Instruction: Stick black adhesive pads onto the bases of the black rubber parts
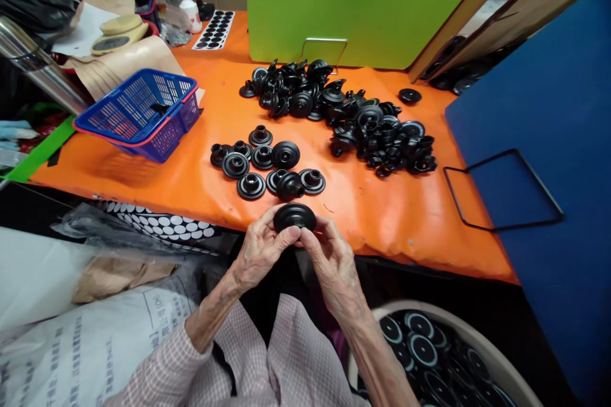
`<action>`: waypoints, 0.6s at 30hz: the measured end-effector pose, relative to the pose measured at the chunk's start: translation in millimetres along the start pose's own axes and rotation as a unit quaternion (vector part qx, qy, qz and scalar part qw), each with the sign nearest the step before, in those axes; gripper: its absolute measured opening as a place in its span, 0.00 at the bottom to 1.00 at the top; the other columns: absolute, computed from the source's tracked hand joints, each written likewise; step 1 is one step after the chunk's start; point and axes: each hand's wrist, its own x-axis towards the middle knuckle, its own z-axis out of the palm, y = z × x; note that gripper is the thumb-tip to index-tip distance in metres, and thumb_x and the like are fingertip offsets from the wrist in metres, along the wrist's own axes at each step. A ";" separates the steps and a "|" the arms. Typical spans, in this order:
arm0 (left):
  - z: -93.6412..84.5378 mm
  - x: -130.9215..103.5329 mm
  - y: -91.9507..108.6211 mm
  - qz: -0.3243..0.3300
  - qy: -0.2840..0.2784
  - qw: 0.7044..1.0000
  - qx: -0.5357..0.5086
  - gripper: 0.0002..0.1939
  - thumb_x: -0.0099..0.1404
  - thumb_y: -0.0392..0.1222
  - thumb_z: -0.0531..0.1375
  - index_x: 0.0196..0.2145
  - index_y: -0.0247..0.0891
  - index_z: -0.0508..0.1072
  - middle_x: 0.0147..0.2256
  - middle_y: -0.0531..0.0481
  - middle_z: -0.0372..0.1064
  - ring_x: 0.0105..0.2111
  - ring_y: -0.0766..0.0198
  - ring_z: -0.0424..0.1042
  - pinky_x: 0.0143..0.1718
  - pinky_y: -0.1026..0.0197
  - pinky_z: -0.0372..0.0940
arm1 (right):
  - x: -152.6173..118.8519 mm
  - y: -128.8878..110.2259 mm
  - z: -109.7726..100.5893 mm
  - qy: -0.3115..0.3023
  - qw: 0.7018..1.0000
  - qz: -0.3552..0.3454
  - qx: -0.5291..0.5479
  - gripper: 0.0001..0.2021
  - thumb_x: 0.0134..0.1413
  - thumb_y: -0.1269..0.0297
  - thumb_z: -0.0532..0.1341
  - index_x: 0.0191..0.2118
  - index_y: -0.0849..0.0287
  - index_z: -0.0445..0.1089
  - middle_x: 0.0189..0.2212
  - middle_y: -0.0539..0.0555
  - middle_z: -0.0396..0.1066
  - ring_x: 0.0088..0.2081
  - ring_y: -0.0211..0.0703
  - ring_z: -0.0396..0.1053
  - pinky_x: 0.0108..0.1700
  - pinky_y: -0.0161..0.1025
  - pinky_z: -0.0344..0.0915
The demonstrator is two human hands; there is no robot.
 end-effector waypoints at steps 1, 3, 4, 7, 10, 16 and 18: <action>0.1 0.3 -1.1 0.006 0.007 1.000 0.011 0.22 0.57 0.46 0.66 0.46 0.33 0.70 0.41 0.45 0.74 0.40 0.59 0.74 0.41 0.59 0.72 | 0.2 1.9 1.5 0.010 1.000 -0.004 0.009 0.18 0.54 0.49 0.61 0.45 0.56 0.67 0.42 0.53 0.73 0.44 0.45 0.72 0.47 0.42 0.68; -0.6 2.3 -3.8 0.005 0.014 1.000 0.027 0.20 0.59 0.47 0.65 0.46 0.33 0.70 0.42 0.45 0.74 0.40 0.59 0.74 0.41 0.60 0.72 | 2.6 6.7 2.5 0.024 0.999 -0.001 0.025 0.18 0.54 0.48 0.61 0.43 0.56 0.67 0.41 0.53 0.73 0.43 0.45 0.72 0.46 0.41 0.69; -1.7 4.2 -5.1 -0.001 0.013 0.999 0.034 0.20 0.60 0.47 0.64 0.46 0.33 0.70 0.43 0.44 0.74 0.41 0.59 0.74 0.41 0.60 0.72 | 4.9 9.0 2.0 0.020 0.999 0.003 0.029 0.18 0.54 0.48 0.61 0.43 0.56 0.67 0.41 0.52 0.73 0.43 0.44 0.72 0.46 0.41 0.69; -7.9 13.9 -7.2 -0.014 -0.008 0.997 0.079 0.21 0.62 0.48 0.62 0.49 0.34 0.69 0.46 0.44 0.73 0.45 0.59 0.73 0.47 0.59 0.70 | 14.6 11.8 -2.7 -0.015 1.000 0.011 0.007 0.18 0.56 0.48 0.59 0.45 0.55 0.68 0.43 0.53 0.73 0.45 0.45 0.71 0.48 0.41 0.68; -13.8 30.4 -5.9 -0.017 -0.013 0.991 0.135 0.23 0.61 0.50 0.62 0.50 0.35 0.68 0.48 0.43 0.72 0.48 0.59 0.72 0.51 0.58 0.67 | 26.4 6.5 -8.8 -0.024 0.998 0.008 -0.061 0.20 0.59 0.46 0.56 0.47 0.56 0.69 0.43 0.55 0.73 0.44 0.46 0.71 0.47 0.42 0.68; -0.4 73.7 -0.2 0.066 0.064 0.973 0.212 0.24 0.55 0.49 0.65 0.46 0.36 0.65 0.41 0.43 0.72 0.38 0.59 0.74 0.40 0.59 0.69 | 72.7 -6.9 -37.8 0.036 0.974 -0.080 -0.207 0.21 0.56 0.45 0.56 0.43 0.58 0.72 0.37 0.56 0.73 0.37 0.45 0.71 0.40 0.41 0.69; 7.9 84.5 1.9 0.106 0.085 0.956 0.262 0.21 0.57 0.48 0.64 0.45 0.37 0.67 0.41 0.44 0.72 0.34 0.61 0.73 0.38 0.59 0.68 | 99.5 -7.4 -53.1 0.056 0.956 -0.125 -0.260 0.21 0.59 0.46 0.52 0.38 0.59 0.72 0.33 0.55 0.73 0.34 0.43 0.71 0.37 0.40 0.69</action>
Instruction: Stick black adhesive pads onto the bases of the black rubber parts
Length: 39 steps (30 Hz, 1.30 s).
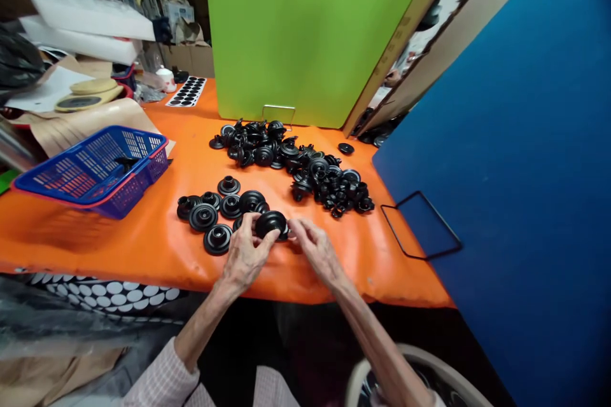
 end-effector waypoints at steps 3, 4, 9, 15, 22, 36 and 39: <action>6.7 7.7 4.2 0.041 0.056 0.994 0.085 0.18 0.58 0.49 0.63 0.43 0.38 0.72 0.39 0.44 0.70 0.32 0.60 0.71 0.41 0.58 0.65 | 43.7 21.4 -5.8 0.076 0.993 -0.035 -0.081 0.18 0.61 0.52 0.50 0.42 0.61 0.69 0.37 0.58 0.70 0.34 0.44 0.70 0.37 0.42 0.69; 6.9 8.4 4.5 0.050 0.075 0.991 0.101 0.18 0.58 0.50 0.64 0.42 0.38 0.73 0.39 0.44 0.69 0.34 0.58 0.70 0.42 0.57 0.64 | 57.0 27.7 -5.6 0.100 0.989 -0.040 -0.101 0.17 0.60 0.55 0.52 0.45 0.62 0.68 0.40 0.60 0.68 0.35 0.45 0.69 0.39 0.44 0.68; -2.4 3.2 -0.2 0.076 0.088 0.987 0.109 0.21 0.57 0.49 0.65 0.46 0.39 0.74 0.39 0.43 0.68 0.40 0.53 0.69 0.44 0.57 0.63 | 92.8 47.1 -1.4 0.136 0.971 -0.071 -0.182 0.11 0.55 0.66 0.54 0.43 0.62 0.65 0.44 0.64 0.62 0.42 0.54 0.65 0.41 0.50 0.66; -1.6 -8.3 6.0 0.131 0.063 0.982 0.121 0.10 0.60 0.40 0.60 0.41 0.40 0.76 0.35 0.46 0.67 0.30 0.61 0.67 0.37 0.60 0.64 | 95.1 55.8 -5.3 0.129 0.959 -0.136 -0.213 0.07 0.54 0.65 0.57 0.39 0.60 0.62 0.49 0.67 0.60 0.50 0.59 0.58 0.52 0.56 0.60; 9.8 6.0 40.3 0.033 0.000 0.999 0.016 0.12 0.60 0.46 0.62 0.38 0.36 0.75 0.32 0.45 0.72 0.28 0.63 0.72 0.30 0.64 0.66 | 74.6 46.3 -19.5 0.182 0.953 -0.174 -0.167 0.17 0.58 0.60 0.56 0.50 0.61 0.58 0.44 0.62 0.60 0.45 0.52 0.61 0.48 0.52 0.65; -9.6 -34.3 51.4 -0.159 -0.190 0.931 -0.268 0.28 0.59 0.53 0.63 0.54 0.35 0.71 0.47 0.38 0.72 0.45 0.52 0.73 0.38 0.58 0.69 | -52.3 -22.4 -12.8 -0.027 0.988 -0.129 0.076 0.18 0.60 0.56 0.58 0.55 0.51 0.62 0.49 0.56 0.67 0.48 0.45 0.69 0.49 0.43 0.70; -14.0 -48.5 42.7 -0.175 -0.165 0.936 -0.255 0.29 0.58 0.50 0.65 0.56 0.38 0.69 0.50 0.40 0.70 0.47 0.53 0.71 0.45 0.55 0.68 | -56.4 -14.8 -0.2 0.000 0.992 -0.079 0.096 0.16 0.58 0.54 0.59 0.49 0.55 0.64 0.43 0.57 0.71 0.42 0.44 0.72 0.46 0.44 0.71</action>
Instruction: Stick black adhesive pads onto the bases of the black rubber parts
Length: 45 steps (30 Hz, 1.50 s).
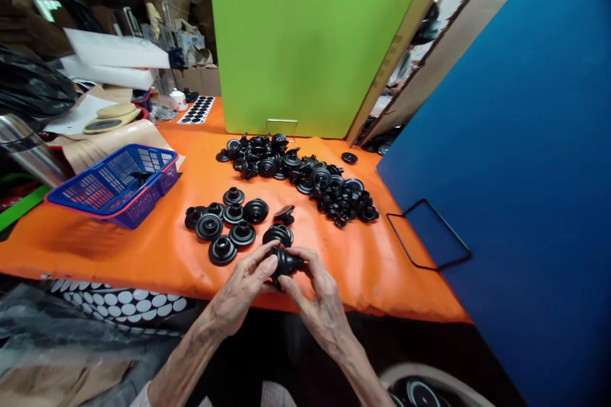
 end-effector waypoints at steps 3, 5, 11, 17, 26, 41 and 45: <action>-1.7 -8.9 -10.4 -0.014 -0.013 0.999 -0.048 0.26 0.59 0.48 0.65 0.55 0.41 0.70 0.50 0.42 0.70 0.45 0.56 0.72 0.45 0.55 0.70 | 7.5 20.1 0.8 0.085 0.994 0.067 -0.012 0.17 0.58 0.49 0.56 0.42 0.59 0.63 0.38 0.57 0.72 0.37 0.45 0.73 0.41 0.43 0.72; -2.9 -11.5 -14.3 -0.018 0.004 0.995 -0.099 0.25 0.58 0.47 0.67 0.52 0.40 0.72 0.46 0.44 0.71 0.42 0.59 0.73 0.43 0.55 0.71 | 21.6 36.0 -8.5 0.109 0.989 0.078 -0.055 0.19 0.57 0.47 0.57 0.41 0.59 0.63 0.38 0.58 0.72 0.37 0.45 0.74 0.40 0.43 0.72; -13.8 -6.2 -12.2 -0.085 0.174 0.966 -0.172 0.11 0.57 0.44 0.68 0.33 0.34 0.74 0.29 0.49 0.71 0.29 0.63 0.73 0.29 0.58 0.74 | 74.9 81.7 -54.7 0.157 0.944 0.013 -0.289 0.16 0.61 0.55 0.51 0.47 0.60 0.65 0.43 0.64 0.68 0.46 0.54 0.67 0.46 0.53 0.66; -19.7 -6.4 -8.6 -0.118 0.196 0.951 -0.210 0.09 0.63 0.43 0.62 0.35 0.33 0.72 0.30 0.46 0.74 0.28 0.59 0.76 0.26 0.59 0.73 | 78.9 110.5 -74.1 0.134 0.921 0.004 -0.366 0.10 0.57 0.63 0.51 0.40 0.62 0.63 0.37 0.65 0.63 0.41 0.58 0.63 0.40 0.53 0.64; -24.9 -7.5 -11.6 -0.058 0.160 0.964 -0.204 0.07 0.65 0.34 0.58 0.37 0.29 0.75 0.41 0.42 0.74 0.40 0.54 0.76 0.42 0.48 0.74 | 15.7 85.9 -72.7 -0.023 0.910 -0.054 -0.410 0.06 0.61 0.66 0.48 0.38 0.57 0.61 0.37 0.60 0.63 0.36 0.49 0.64 0.39 0.43 0.65; -25.6 -12.1 -17.6 -0.019 0.140 0.975 -0.171 0.08 0.57 0.36 0.64 0.36 0.30 0.75 0.45 0.42 0.71 0.46 0.52 0.71 0.45 0.46 0.72 | -35.7 56.8 -57.0 -0.081 0.828 -0.114 -0.543 0.12 0.64 0.71 0.47 0.47 0.65 0.65 0.41 0.63 0.70 0.41 0.52 0.65 0.44 0.46 0.61; -22.5 -12.9 -20.4 -0.025 0.116 0.982 -0.147 0.10 0.56 0.37 0.65 0.36 0.29 0.75 0.42 0.41 0.72 0.44 0.53 0.72 0.45 0.47 0.72 | -27.5 62.4 -61.8 -0.065 0.838 -0.102 -0.532 0.12 0.65 0.67 0.48 0.46 0.63 0.66 0.35 0.61 0.71 0.37 0.52 0.66 0.40 0.46 0.62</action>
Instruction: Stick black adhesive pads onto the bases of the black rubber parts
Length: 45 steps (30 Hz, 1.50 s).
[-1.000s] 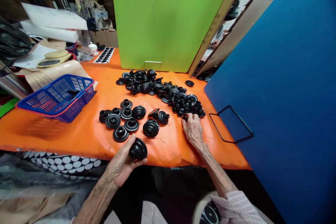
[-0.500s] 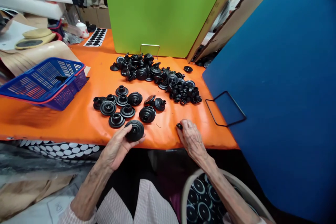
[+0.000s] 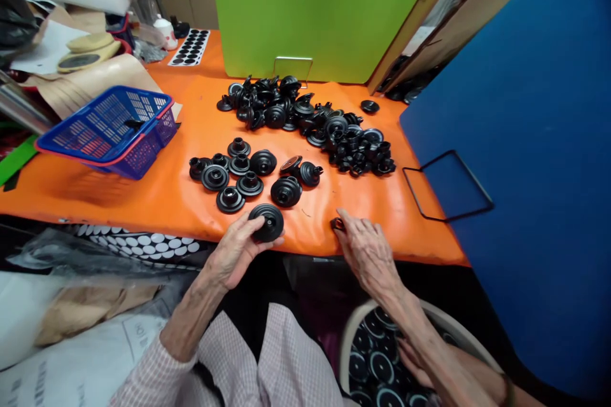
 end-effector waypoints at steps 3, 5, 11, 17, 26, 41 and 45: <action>-1.0 0.7 -3.7 0.007 0.001 1.000 0.020 0.12 0.56 0.39 0.65 0.37 0.29 0.75 0.42 0.41 0.72 0.43 0.54 0.71 0.44 0.49 0.72 | 7.7 -3.8 -6.5 0.010 0.997 0.009 0.081 0.13 0.65 0.63 0.48 0.45 0.61 0.67 0.35 0.60 0.70 0.38 0.52 0.68 0.39 0.46 0.65; -2.2 1.3 -6.6 0.017 -0.002 0.999 0.032 0.13 0.56 0.40 0.65 0.38 0.30 0.74 0.42 0.42 0.72 0.43 0.56 0.71 0.44 0.50 0.72 | 10.5 -19.7 -18.4 0.037 0.982 0.015 0.186 0.12 0.65 0.61 0.50 0.46 0.60 0.66 0.35 0.59 0.70 0.37 0.49 0.69 0.39 0.45 0.67; -0.6 -0.6 -14.1 0.062 -0.025 0.993 0.099 0.17 0.57 0.44 0.65 0.42 0.33 0.73 0.43 0.45 0.71 0.44 0.58 0.69 0.44 0.55 0.70 | 14.2 -92.3 -47.2 0.098 0.921 0.006 0.376 0.11 0.62 0.65 0.57 0.50 0.59 0.65 0.40 0.57 0.72 0.40 0.44 0.72 0.42 0.41 0.70; -1.6 -2.2 -19.5 0.086 -0.033 0.980 0.176 0.17 0.61 0.49 0.62 0.44 0.35 0.72 0.43 0.46 0.70 0.45 0.58 0.69 0.44 0.59 0.69 | 16.3 -111.2 -33.8 0.133 0.912 0.030 0.388 0.12 0.61 0.68 0.58 0.50 0.59 0.65 0.40 0.57 0.72 0.41 0.44 0.72 0.44 0.42 0.72; -7.0 -4.4 -17.1 0.077 -0.057 0.984 0.152 0.22 0.58 0.46 0.66 0.46 0.32 0.71 0.45 0.43 0.71 0.47 0.55 0.70 0.50 0.53 0.67 | 11.1 -114.4 -38.3 0.031 0.855 0.123 0.504 0.21 0.61 0.59 0.57 0.59 0.54 0.61 0.48 0.58 0.69 0.47 0.47 0.69 0.50 0.48 0.69; -2.6 -12.7 -17.9 0.162 -0.055 0.964 0.204 0.18 0.61 0.46 0.63 0.47 0.35 0.71 0.46 0.43 0.74 0.47 0.56 0.73 0.48 0.60 0.67 | 20.4 -129.6 -33.8 0.007 0.715 0.223 0.663 0.15 0.58 0.50 0.57 0.42 0.56 0.68 0.40 0.54 0.74 0.42 0.44 0.72 0.46 0.42 0.71; 3.6 -0.9 -14.3 0.167 -0.042 0.961 0.218 0.18 0.61 0.47 0.62 0.46 0.35 0.70 0.46 0.43 0.74 0.47 0.57 0.73 0.49 0.60 0.66 | 27.4 -127.4 -29.8 0.027 0.750 0.213 0.625 0.17 0.62 0.50 0.53 0.46 0.57 0.68 0.43 0.57 0.74 0.44 0.45 0.73 0.46 0.42 0.72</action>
